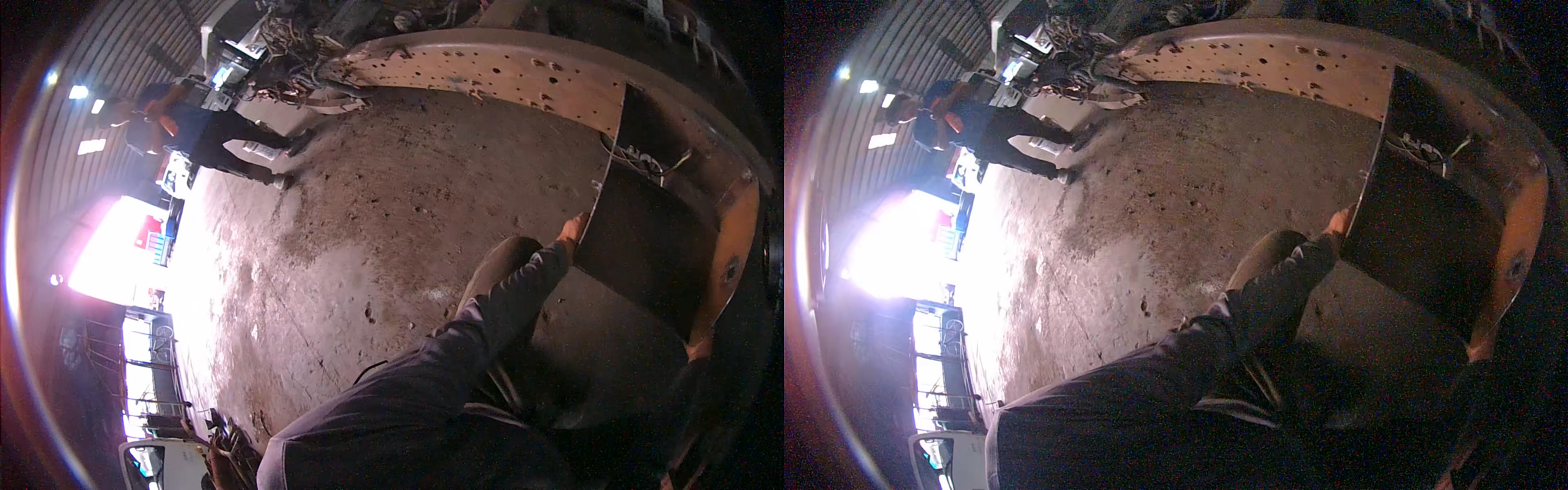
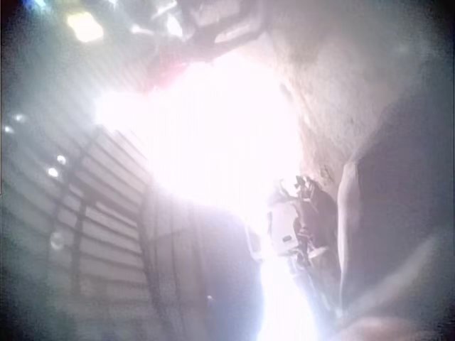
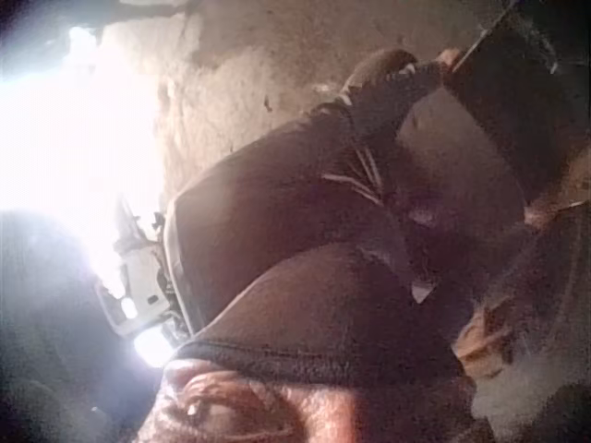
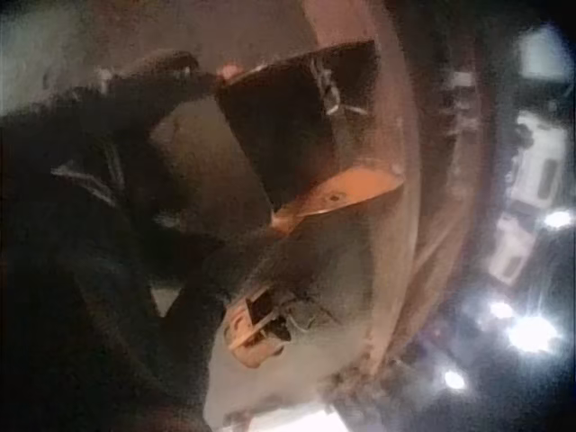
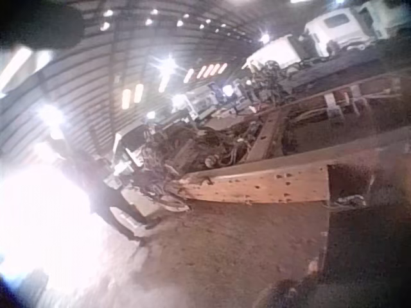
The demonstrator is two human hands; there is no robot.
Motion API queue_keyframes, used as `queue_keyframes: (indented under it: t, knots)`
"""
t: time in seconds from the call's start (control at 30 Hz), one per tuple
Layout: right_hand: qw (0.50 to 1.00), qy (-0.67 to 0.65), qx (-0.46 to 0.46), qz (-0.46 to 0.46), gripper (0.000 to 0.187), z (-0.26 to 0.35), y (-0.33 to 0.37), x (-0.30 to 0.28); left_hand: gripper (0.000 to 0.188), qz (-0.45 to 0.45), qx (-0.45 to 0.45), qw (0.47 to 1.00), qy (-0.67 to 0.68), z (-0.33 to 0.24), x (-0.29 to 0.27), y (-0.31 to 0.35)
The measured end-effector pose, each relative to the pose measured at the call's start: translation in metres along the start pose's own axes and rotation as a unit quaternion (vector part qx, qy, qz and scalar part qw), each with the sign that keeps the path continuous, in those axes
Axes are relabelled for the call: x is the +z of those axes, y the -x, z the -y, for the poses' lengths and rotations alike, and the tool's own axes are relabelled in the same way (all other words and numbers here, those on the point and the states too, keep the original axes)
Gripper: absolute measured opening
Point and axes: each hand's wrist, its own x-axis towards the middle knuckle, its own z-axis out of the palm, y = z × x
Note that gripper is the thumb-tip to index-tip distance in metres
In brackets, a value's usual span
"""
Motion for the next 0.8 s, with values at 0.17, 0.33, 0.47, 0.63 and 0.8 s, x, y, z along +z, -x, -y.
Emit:
queue_keyframes:
  t: [0.17, 0.33, 0.47, 0.63, 0.8]
  knots:
    - [0.996, 0.073, 0.054, -0.010, 0.039, 0.006, -0.015, -0.001, 0.042, -0.019, 0.023, 0.995, 0.093, 0.040, 0.008, -0.021]
    - [0.758, 0.178, 0.623, -0.082, 0.030, 0.036, -0.050, 0.002, 0.049, -0.035, -0.028, 0.999, -0.021, 0.091, 0.025, -0.065]
    - [0.507, 0.090, 0.834, -0.200, 0.023, 0.047, -0.069, 0.001, 0.047, -0.021, 0.086, 0.994, 0.067, 0.085, 0.026, -0.063]
    - [0.365, 0.053, 0.884, -0.288, 0.021, 0.038, -0.079, -0.002, 0.041, -0.018, 0.012, 0.999, 0.041, 0.052, 0.013, -0.022]
    - [0.313, -0.040, 0.894, -0.318, 0.021, 0.037, -0.089, -0.007, 0.041, -0.012, 0.029, 0.999, 0.023, 0.020, 0.006, 0.001]
